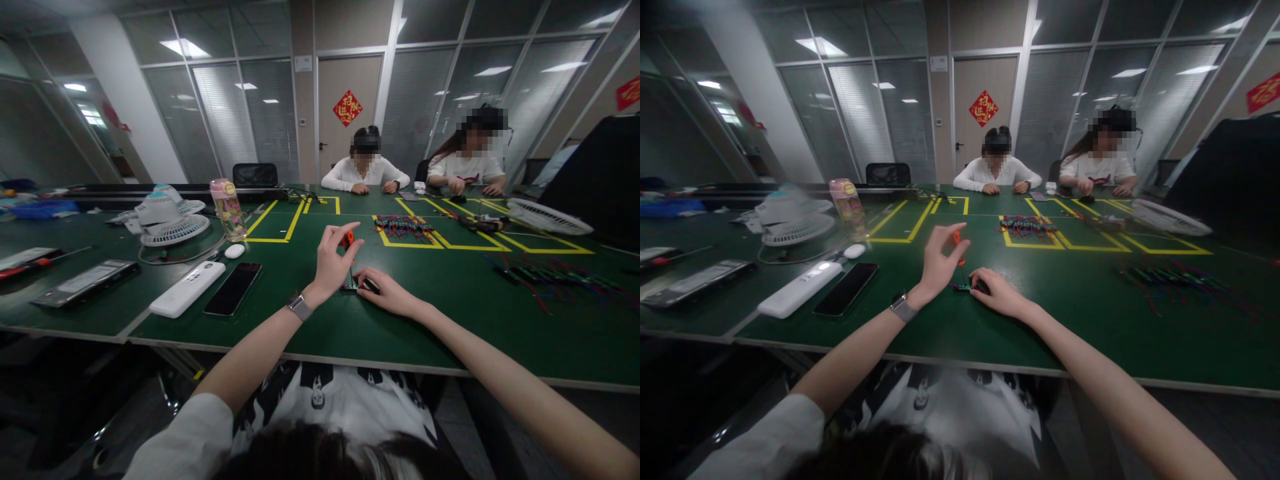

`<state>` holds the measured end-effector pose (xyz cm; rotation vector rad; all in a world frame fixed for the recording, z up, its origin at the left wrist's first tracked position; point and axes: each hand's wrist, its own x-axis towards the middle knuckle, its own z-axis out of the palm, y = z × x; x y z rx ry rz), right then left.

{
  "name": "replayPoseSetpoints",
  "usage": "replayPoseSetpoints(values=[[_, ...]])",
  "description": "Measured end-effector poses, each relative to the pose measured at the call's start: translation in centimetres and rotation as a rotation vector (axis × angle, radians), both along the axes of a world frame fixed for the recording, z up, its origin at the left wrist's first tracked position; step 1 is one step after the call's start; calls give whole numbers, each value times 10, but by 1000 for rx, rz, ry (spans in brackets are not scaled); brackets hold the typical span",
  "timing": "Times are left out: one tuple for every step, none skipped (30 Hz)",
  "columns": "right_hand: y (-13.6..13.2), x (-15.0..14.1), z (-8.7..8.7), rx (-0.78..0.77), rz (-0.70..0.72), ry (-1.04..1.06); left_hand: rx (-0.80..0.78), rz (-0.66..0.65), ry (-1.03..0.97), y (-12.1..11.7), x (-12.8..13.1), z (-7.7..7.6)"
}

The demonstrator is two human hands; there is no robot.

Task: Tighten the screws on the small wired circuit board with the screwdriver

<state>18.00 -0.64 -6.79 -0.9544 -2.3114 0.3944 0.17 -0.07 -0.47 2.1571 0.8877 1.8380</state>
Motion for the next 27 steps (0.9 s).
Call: replayPoseSetpoints(values=[[0, 0, 0, 0, 1, -1, 8, 17, -1, 0, -1, 1], [0, 0, 0, 0, 2, -4, 7, 21, -3, -1, -1, 1], [0, 0, -1, 1, 4, -6, 0, 13, -3, 0, -2, 1], [0, 0, -1, 3, 5, -6, -8, -5, -2, 0, -2, 0], [0, 0, 0, 4, 6, -4, -18, -30, -3, 1, -2, 0], [0, 0, 0, 4, 7, -2, -27, -59, -7, 3, -2, -2], [0, 0, 0, 4, 7, 1, -37, -86, -17, 4, -2, -3], [0, 0, 0, 4, 8, 4, -45, -110, -31, 6, -2, -4], [0, 0, 1, 3, 9, 5, -55, -128, -46, 7, -1, -5], [-1, 0, 1, 3, 10, 4, -59, -136, -59, 8, -1, -6], [0, 0, 1, 3, 11, 5, -57, -132, -67, 8, 0, -6], [0, 0, 0, 4, 12, 5, -47, -114, -66, 8, 0, -5], [0, 1, 0, 6, 13, 5, -31, -84, -59, 7, 1, -5], [1, 1, -1, 8, 14, 5, -11, -47, -49, 6, 1, -4], [1, 1, -1, 11, 14, 5, 8, -9, -34, 4, 0, -2], [2, 1, -2, 13, 13, 5, 21, 21, -29, 3, 0, -1], [2, 1, -2, 15, 12, 5, 26, 40, -25, 2, -1, 0], [2, 1, -2, 15, 13, 4, 25, 48, -25, 1, -1, 1], [2, 1, -2, 15, 14, 4, 19, 43, -26, 0, -2, 1], [2, 1, -2, 14, 16, 4, 12, 27, -25, 0, -2, 1], [2, 1, -2, 12, 18, 3, 5, 4, -25, 1, -2, 0], [2, 1, -2, 9, 19, 2, -2, -24, -27, 2, -3, 0], [2, 1, -2, 7, 18, 1, -10, -52, -32, 3, -3, -1], [2, 1, -2, 6, 18, -1, -21, -75, -42, 4, -2, -2], [2, 1, -2, 5, 17, -3, -31, -86, -54, 5, -2, -3], [2, 1, -2, 5, 17, -6, -39, -84, -65, 5, -2, -3], [2, 1, -2, 5, 18, -8, -40, -69, -71, 6, -1, -3]])
